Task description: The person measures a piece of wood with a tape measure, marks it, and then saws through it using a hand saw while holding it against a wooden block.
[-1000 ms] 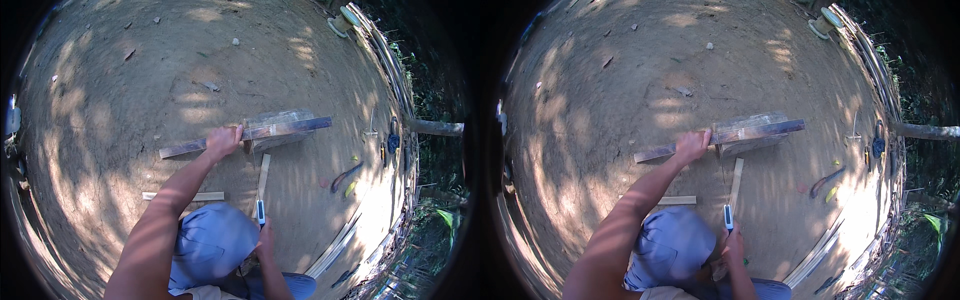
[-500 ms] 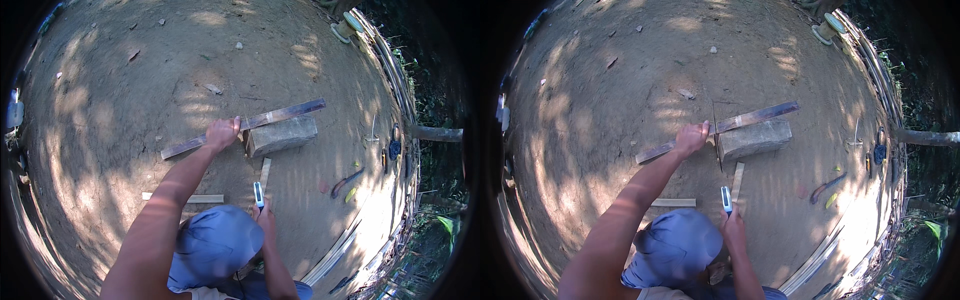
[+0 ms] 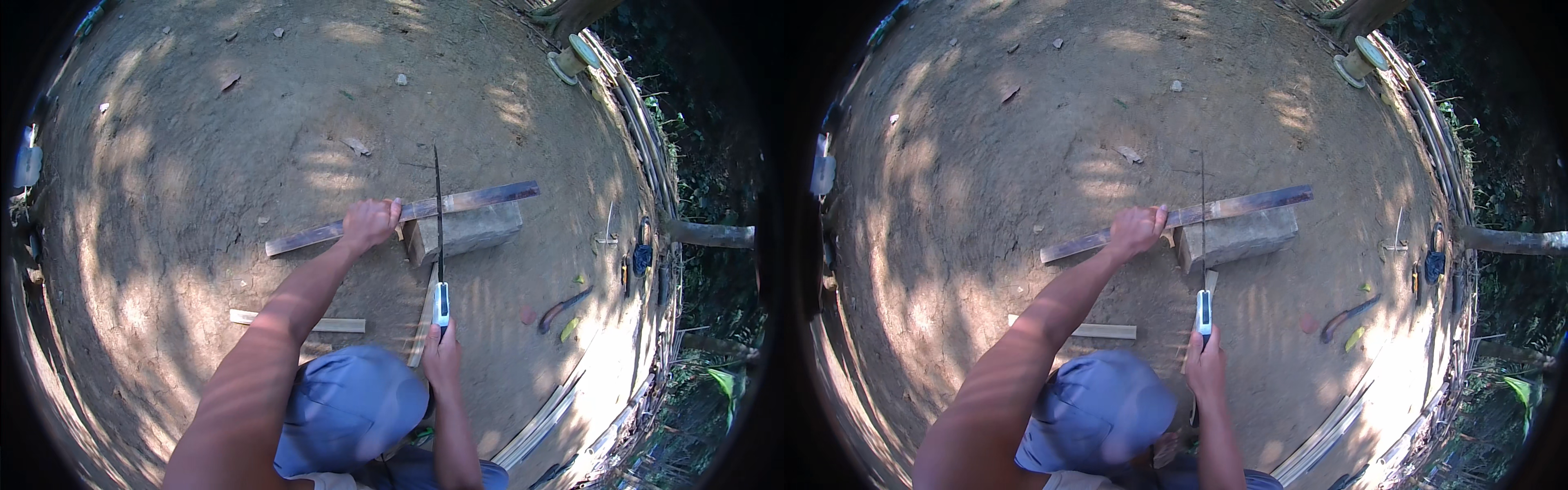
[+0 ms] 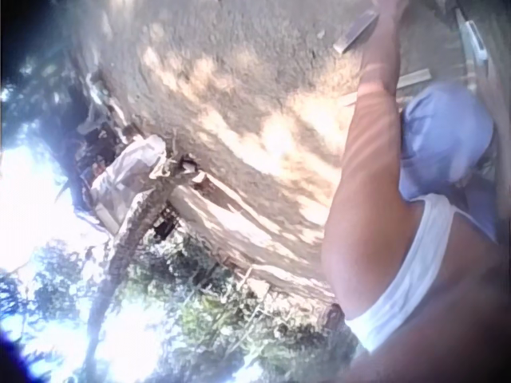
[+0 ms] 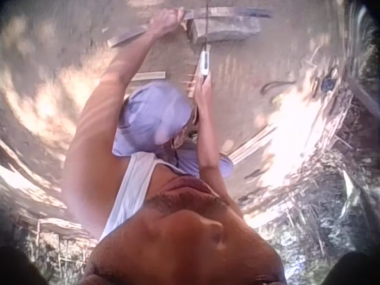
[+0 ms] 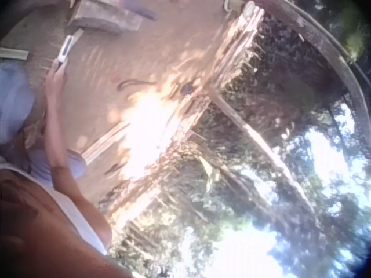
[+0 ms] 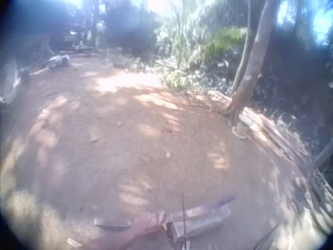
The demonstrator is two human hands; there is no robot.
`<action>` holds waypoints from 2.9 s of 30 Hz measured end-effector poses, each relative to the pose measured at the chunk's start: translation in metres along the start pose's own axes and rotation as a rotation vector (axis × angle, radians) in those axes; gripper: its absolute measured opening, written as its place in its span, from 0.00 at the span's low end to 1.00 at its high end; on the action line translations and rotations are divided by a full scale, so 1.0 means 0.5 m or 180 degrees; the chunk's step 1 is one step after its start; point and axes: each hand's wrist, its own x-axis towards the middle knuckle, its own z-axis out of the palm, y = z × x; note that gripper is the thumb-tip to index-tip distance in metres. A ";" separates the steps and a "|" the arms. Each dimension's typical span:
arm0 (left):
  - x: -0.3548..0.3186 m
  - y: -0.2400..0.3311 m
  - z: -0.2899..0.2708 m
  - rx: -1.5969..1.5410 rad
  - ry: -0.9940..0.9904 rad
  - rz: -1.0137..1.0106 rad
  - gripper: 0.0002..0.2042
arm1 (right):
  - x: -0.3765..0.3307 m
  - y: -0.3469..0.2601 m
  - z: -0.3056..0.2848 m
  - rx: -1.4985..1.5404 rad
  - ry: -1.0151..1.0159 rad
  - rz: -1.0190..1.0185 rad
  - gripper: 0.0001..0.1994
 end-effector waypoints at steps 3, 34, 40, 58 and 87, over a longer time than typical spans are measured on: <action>0.004 -0.013 0.001 0.0057 -0.0002 -0.0132 0.29 | -0.041 0.005 0.009 -0.0079 -0.0082 0.0154 0.22; -0.096 0.043 0.032 -0.0052 0.0115 -0.0097 0.25 | -0.077 0.063 -0.021 -0.0431 -0.0340 0.0211 0.20; -0.097 0.057 0.049 -0.0116 0.0177 0.0035 0.25 | 0.087 -0.065 0.004 -0.0688 -0.0383 0.0111 0.18; -0.097 0.045 0.034 0.0085 0.0220 -0.0057 0.27 | -0.116 0.209 -0.001 -0.0539 -0.0153 -0.0115 0.20; -0.120 0.065 0.005 0.0124 -0.0215 0.0440 0.25 | -0.206 0.242 -0.123 0.2573 0.1299 -0.0143 0.24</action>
